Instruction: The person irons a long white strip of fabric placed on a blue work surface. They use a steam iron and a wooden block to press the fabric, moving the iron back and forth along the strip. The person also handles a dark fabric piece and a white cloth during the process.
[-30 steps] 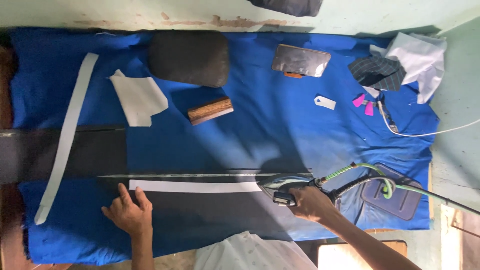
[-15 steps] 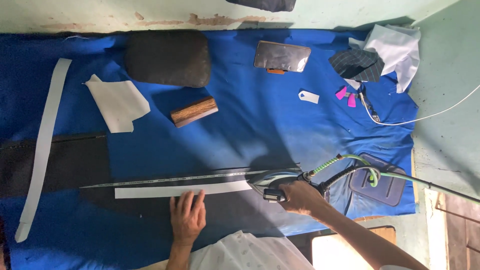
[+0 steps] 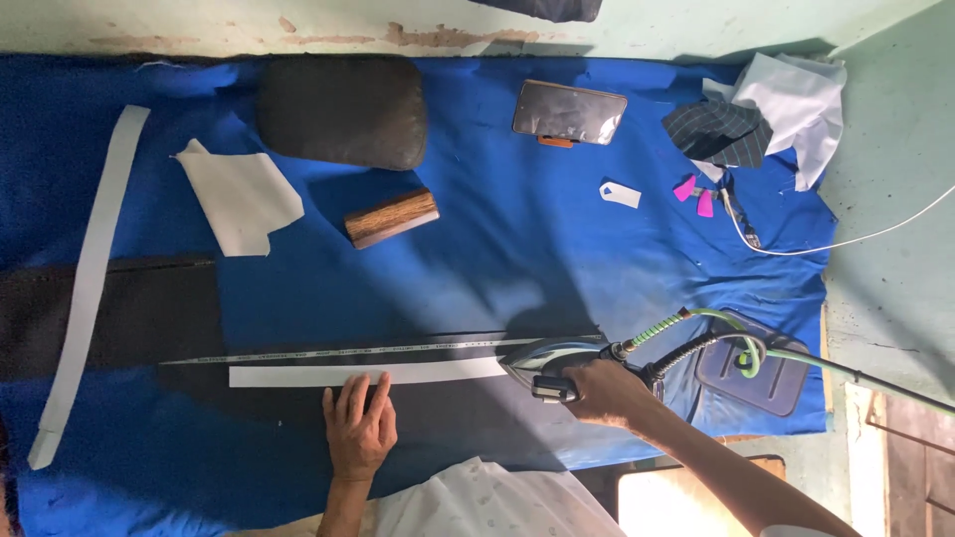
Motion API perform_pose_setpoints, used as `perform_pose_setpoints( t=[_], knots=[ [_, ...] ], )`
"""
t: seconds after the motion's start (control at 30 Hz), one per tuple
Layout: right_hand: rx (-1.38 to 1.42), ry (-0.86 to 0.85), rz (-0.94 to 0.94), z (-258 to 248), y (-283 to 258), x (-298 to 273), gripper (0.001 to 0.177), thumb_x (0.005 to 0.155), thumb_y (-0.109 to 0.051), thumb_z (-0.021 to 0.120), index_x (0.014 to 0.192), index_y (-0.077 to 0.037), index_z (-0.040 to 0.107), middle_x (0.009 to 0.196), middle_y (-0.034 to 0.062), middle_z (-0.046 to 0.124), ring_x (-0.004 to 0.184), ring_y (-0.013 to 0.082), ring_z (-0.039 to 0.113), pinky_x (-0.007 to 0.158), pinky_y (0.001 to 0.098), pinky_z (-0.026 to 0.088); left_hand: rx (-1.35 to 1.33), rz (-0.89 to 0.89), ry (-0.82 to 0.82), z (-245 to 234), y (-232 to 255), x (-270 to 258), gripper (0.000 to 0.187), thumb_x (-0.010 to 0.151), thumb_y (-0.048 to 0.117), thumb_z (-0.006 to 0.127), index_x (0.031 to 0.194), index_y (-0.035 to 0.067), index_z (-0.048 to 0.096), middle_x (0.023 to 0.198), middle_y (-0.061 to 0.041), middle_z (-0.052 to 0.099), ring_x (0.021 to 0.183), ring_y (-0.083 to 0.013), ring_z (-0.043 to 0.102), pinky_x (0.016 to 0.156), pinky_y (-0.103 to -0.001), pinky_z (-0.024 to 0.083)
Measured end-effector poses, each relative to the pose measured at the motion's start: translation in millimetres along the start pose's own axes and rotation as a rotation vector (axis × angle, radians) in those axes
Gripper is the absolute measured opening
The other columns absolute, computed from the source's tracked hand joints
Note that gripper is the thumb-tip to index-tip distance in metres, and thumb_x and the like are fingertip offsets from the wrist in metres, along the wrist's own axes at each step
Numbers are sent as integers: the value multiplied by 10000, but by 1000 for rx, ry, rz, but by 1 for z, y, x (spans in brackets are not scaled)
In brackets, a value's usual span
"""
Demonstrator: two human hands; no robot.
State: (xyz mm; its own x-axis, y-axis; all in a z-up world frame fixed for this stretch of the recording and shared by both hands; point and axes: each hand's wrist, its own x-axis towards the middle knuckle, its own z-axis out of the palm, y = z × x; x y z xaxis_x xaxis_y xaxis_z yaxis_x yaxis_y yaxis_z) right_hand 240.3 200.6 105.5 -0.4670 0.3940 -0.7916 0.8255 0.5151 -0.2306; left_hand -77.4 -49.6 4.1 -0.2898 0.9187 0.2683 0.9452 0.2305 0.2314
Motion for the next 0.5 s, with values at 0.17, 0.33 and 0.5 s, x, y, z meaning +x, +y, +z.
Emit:
perform_pose_setpoints(
  t=[0.17, 0.33, 0.5],
  knots=[
    [-2, 10, -16, 0, 9, -1, 235, 763, -240, 603, 959, -174, 715, 731, 66, 736, 640, 308, 683, 545, 423, 539, -12, 6, 26, 5, -2, -2, 425, 926, 205, 669, 1350, 207, 692, 1315, -97, 652, 1250, -300, 619, 1121, -602, 443],
    [-4, 15, -15, 3, 20, -2, 214, 795, -274, 611, 962, -204, 726, 740, 41, 749, 647, 284, 692, 560, 402, 549, 5, 2, 3, 10, -5, -8, 440, 927, 247, 667, 1366, 219, 680, 1337, -99, 645, 1283, -297, 600, 1143, -599, 431],
    [12, 18, -15, 4, 34, -4, 198, 769, -264, 610, 929, -207, 713, 771, 50, 757, 676, 294, 705, 600, 411, 562, -18, 1, 19, 6, -2, -3, 419, 934, 202, 662, 1351, 211, 695, 1310, -98, 656, 1241, -306, 625, 1100, -605, 449]
  ],
)
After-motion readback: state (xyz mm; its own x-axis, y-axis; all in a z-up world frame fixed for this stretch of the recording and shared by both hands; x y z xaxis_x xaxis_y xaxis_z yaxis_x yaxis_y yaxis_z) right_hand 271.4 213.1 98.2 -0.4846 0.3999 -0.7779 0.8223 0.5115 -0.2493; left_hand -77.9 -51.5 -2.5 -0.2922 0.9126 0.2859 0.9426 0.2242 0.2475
